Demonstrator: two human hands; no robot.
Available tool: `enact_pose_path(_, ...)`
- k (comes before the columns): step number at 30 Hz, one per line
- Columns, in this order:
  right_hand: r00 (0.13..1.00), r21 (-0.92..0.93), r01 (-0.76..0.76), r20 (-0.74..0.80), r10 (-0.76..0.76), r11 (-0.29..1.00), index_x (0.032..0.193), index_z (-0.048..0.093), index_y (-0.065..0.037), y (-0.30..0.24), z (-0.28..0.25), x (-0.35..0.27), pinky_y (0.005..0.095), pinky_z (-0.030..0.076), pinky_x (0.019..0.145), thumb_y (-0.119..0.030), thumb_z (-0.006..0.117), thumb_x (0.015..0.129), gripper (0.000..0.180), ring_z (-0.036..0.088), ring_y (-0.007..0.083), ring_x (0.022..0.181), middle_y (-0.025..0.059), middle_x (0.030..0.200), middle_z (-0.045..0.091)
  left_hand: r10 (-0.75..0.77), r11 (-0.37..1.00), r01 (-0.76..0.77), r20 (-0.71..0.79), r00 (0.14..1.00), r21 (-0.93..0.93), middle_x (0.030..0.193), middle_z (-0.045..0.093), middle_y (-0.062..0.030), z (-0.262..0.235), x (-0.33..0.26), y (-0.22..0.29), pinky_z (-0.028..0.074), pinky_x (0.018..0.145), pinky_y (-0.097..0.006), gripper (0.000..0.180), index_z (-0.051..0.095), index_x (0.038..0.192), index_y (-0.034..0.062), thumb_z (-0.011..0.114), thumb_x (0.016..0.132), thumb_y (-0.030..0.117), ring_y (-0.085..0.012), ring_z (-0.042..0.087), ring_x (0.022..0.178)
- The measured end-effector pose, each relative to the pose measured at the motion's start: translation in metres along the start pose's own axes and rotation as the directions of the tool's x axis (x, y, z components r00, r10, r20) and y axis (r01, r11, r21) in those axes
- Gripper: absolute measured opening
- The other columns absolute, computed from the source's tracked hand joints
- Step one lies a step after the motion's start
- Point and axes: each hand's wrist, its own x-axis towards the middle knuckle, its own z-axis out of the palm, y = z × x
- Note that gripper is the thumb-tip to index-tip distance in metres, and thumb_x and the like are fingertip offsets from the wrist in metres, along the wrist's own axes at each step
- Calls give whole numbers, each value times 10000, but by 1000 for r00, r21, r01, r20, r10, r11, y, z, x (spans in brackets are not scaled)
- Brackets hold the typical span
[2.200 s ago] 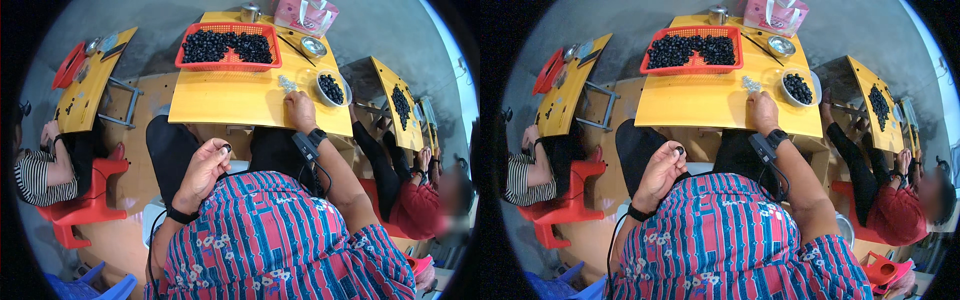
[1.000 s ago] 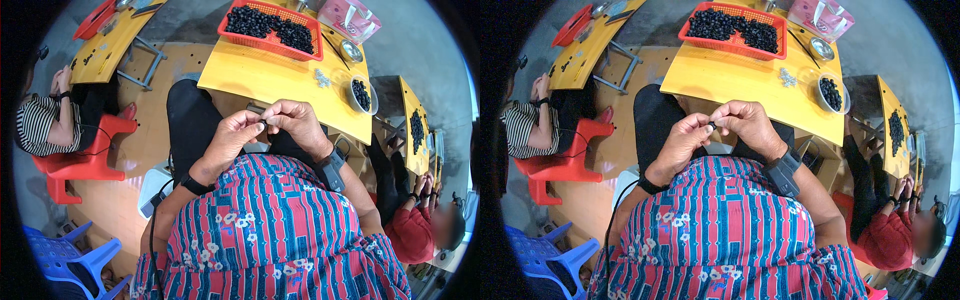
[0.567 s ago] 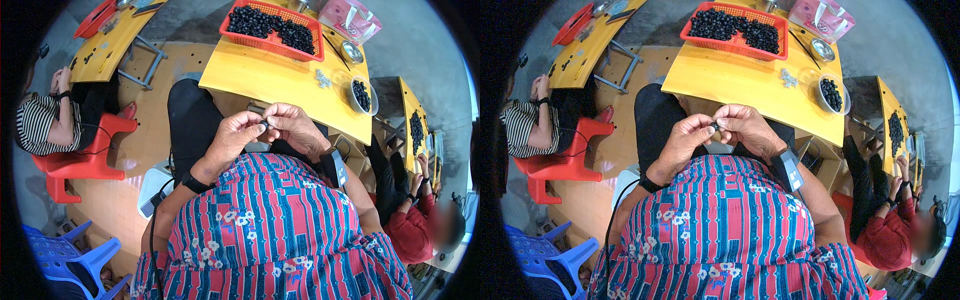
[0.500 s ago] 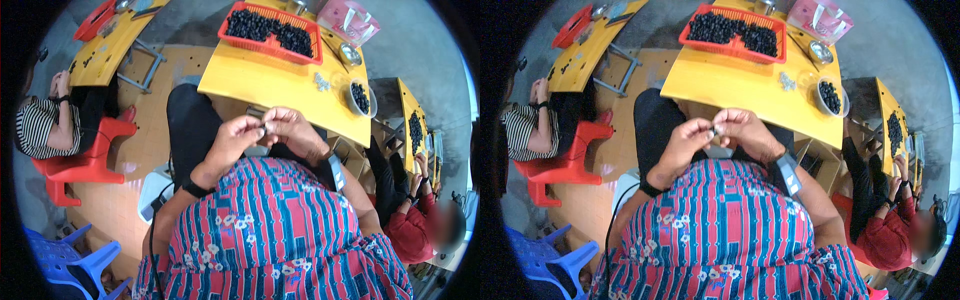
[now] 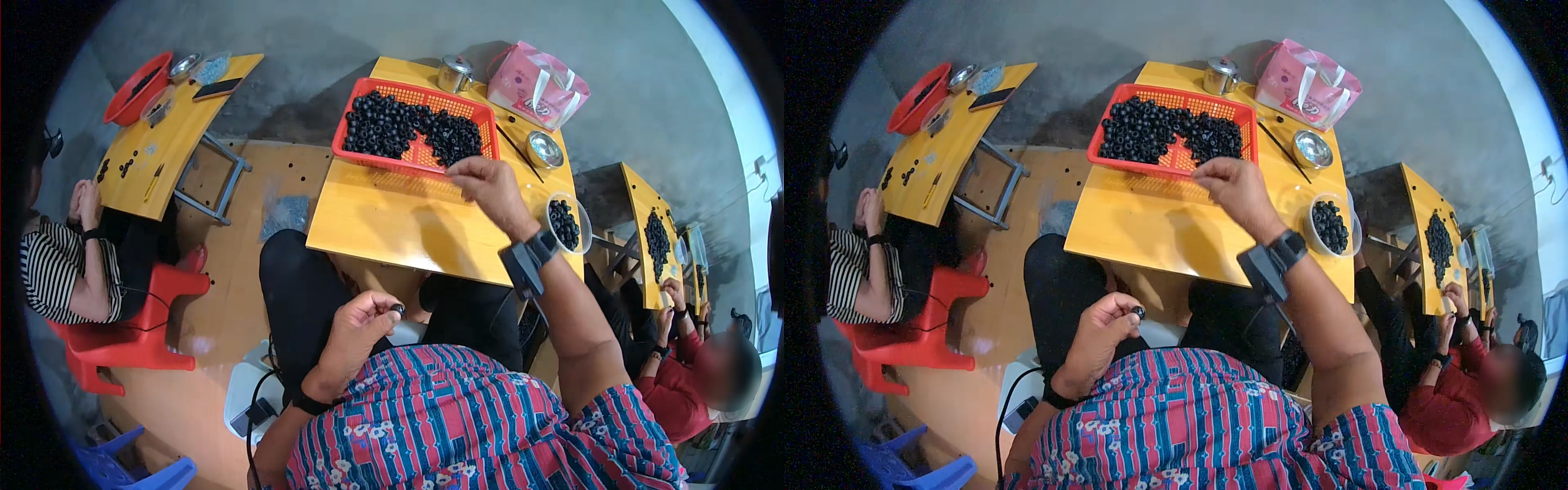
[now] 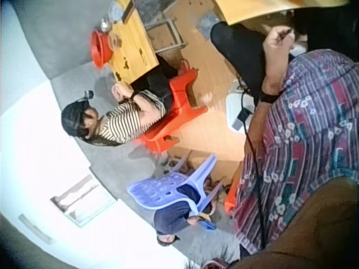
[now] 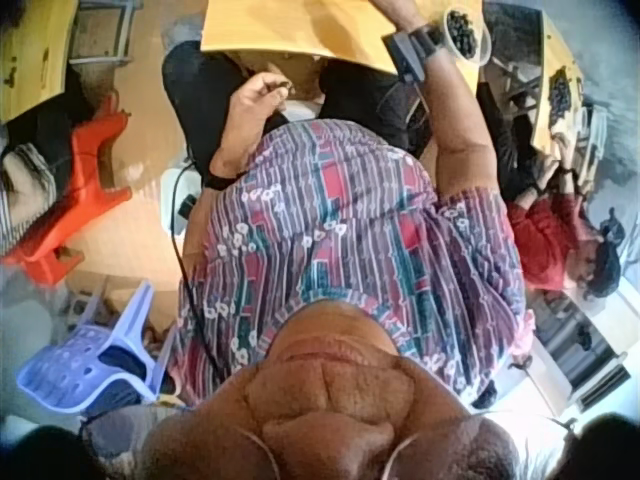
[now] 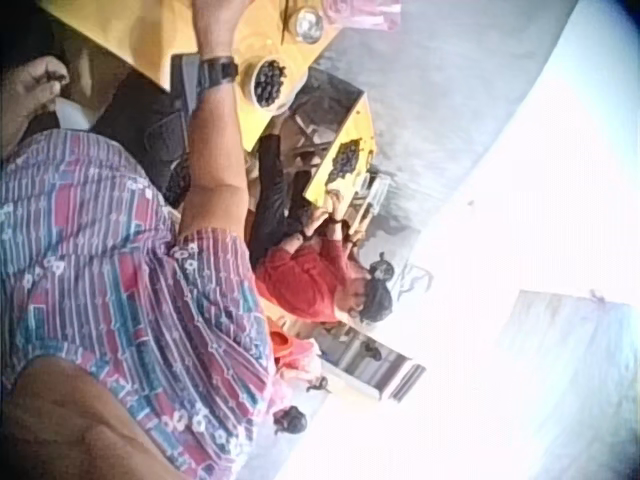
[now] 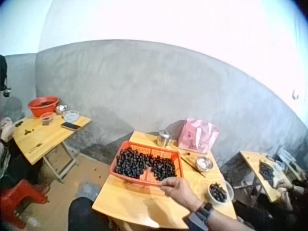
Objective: Manually inspecting and sorting small black plastic or rubber components on a work table.
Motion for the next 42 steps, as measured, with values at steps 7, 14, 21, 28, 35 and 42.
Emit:
enact_pose_path(7, 990, -426, 137, 33, -136, 894, 889, 693, -18, 42, -12, 76, 298, 496, 660, -25, 634, 760, 142, 616, 180, 704, 101, 777, 660, -39, 996, 42, 44, 998, -74, 849, 579, 7, 1, 4, -2, 455, 698, -189, 123, 591, 996, 14, 601, 875, 30, -47, 535, 756)
enact_pose_path(14, 959, -550, 256, 245, -140, 795, 872, 707, -68, 67, 0, 113, 351, 505, 766, -14, 639, 688, 204, 641, 288, 837, 126, 895, 675, -69, 995, 72, 46, 997, -74, 838, 579, 17, -1, 6, -4, 432, 677, -166, 120, 598, 994, 11, 616, 878, 34, -27, 519, 755)
enact_pose_path(21, 939, -762, 335, 317, -131, 554, 854, 702, -80, 73, 7, 124, 364, 499, 780, -41, 650, 674, 191, 620, 291, 877, 95, 907, 658, -99, 994, 100, 35, 994, -35, 837, 575, 28, -1, 6, -3, 432, 683, -162, 119, 595, 998, 17, 611, 883, 41, -20, 516, 758)
enact_pose_path(28, 951, -806, 297, 301, -77, 513, 873, 706, -105, 70, 11, 125, 388, 511, 755, -48, 586, 711, 209, 639, 308, 845, 117, 875, 669, -102, 994, 103, 35, 994, -30, 844, 585, 20, -1, 7, -4, 438, 685, -165, 117, 596, 1000, 18, 606, 887, 44, -25, 525, 759)
enact_pose_path(35, 947, -835, 307, 314, -61, 456, 910, 702, -132, 62, 12, 124, 396, 511, 757, -36, 568, 718, 253, 641, 312, 854, 125, 878, 674, -122, 992, 124, 46, 991, -33, 875, 587, -8, -1, 6, -5, 464, 706, -201, 121, 578, 999, 33, 605, 884, 62, -62, 545, 774)
enact_pose_path(42, 944, -832, 327, 305, -122, 448, 886, 667, -91, 70, 13, 128, 414, 507, 748, -65, 594, 740, 166, 628, 323, 865, 130, 923, 642, -112, 992, 115, 66, 992, -42, 877, 586, -9, -2, 8, -6, 463, 710, -204, 120, 576, 1001, 30, 600, 887, 59, -63, 543, 774)
